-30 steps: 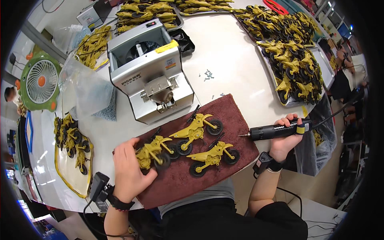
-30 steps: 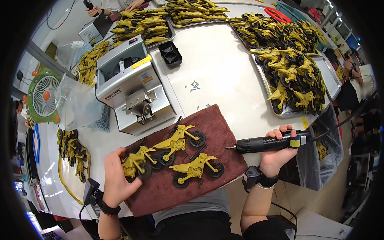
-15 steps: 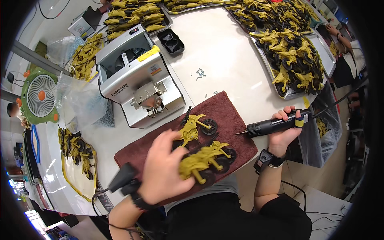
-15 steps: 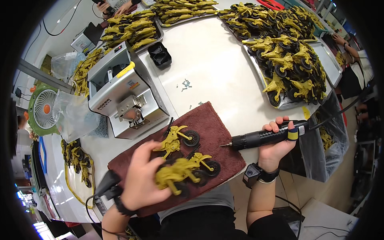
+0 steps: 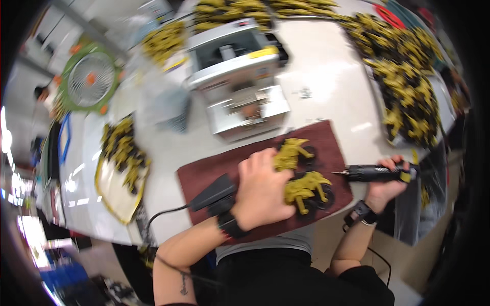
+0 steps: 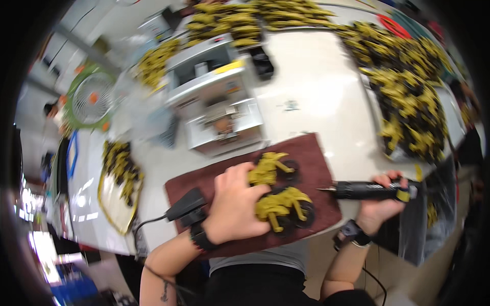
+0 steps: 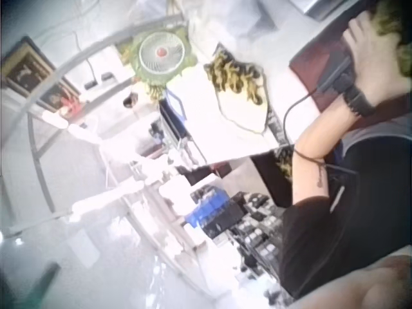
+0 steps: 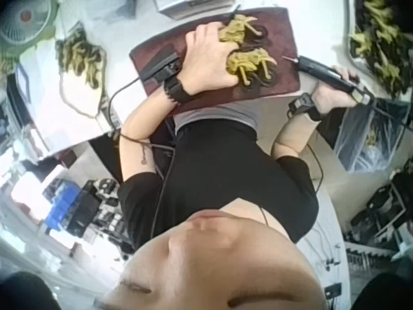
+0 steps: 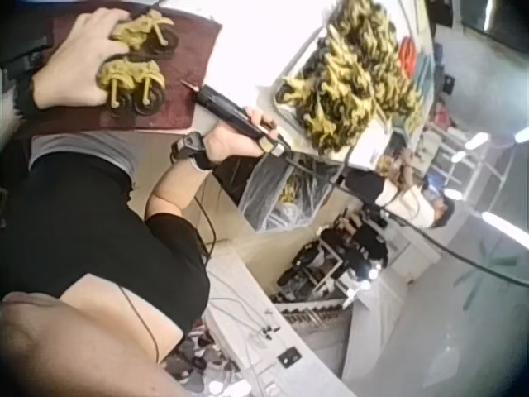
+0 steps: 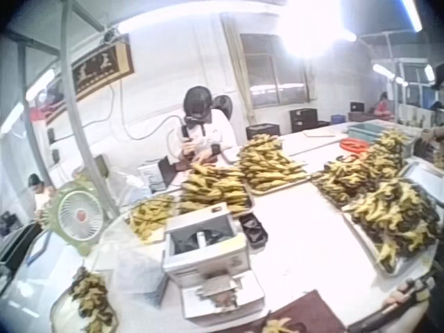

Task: Assembling components of toy motorcycles using a handheld electric screwdriver on a factory workbench.

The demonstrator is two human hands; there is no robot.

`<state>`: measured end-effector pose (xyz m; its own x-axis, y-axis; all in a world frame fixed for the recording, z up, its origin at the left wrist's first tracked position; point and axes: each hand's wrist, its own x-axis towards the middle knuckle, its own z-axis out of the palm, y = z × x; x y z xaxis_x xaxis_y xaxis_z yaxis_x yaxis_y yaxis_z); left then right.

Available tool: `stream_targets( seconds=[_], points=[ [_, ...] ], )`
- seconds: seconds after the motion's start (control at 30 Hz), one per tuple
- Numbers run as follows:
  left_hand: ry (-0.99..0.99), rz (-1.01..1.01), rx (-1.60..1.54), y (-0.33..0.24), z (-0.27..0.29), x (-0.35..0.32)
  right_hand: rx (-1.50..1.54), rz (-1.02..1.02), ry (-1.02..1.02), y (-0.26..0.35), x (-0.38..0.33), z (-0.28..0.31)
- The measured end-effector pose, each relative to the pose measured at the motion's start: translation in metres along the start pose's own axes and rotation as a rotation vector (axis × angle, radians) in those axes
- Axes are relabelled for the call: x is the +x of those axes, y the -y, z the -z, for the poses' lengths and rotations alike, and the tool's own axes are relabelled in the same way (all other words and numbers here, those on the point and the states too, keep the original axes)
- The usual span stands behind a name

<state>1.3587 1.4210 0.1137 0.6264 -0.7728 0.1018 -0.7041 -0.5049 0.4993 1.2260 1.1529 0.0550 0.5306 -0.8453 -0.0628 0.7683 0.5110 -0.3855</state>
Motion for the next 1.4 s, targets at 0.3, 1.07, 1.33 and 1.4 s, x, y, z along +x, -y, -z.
stream_targets(
  seconds=[0.3, 1.07, 1.33, 1.4],
  points=[
    [-0.053, 0.055, -0.128, 0.020, 0.051, -0.081, -0.007, -0.047, 0.186, 0.010, 0.021, 0.025],
    [-0.638, 0.581, 0.283, 0.174, 0.181, -0.217, -0.143, 0.126, 0.151, 0.011, 0.016, 0.025],
    [-0.140, 0.723, -0.270, 0.333, 0.238, -0.122, -0.089, 0.079, 0.217, 0.010, 0.024, 0.039],
    [-0.025, 0.749, -0.493, 0.338, 0.244, -0.115, -0.090, 0.106, 0.208, 0.009, 0.020, 0.038]
  ],
)
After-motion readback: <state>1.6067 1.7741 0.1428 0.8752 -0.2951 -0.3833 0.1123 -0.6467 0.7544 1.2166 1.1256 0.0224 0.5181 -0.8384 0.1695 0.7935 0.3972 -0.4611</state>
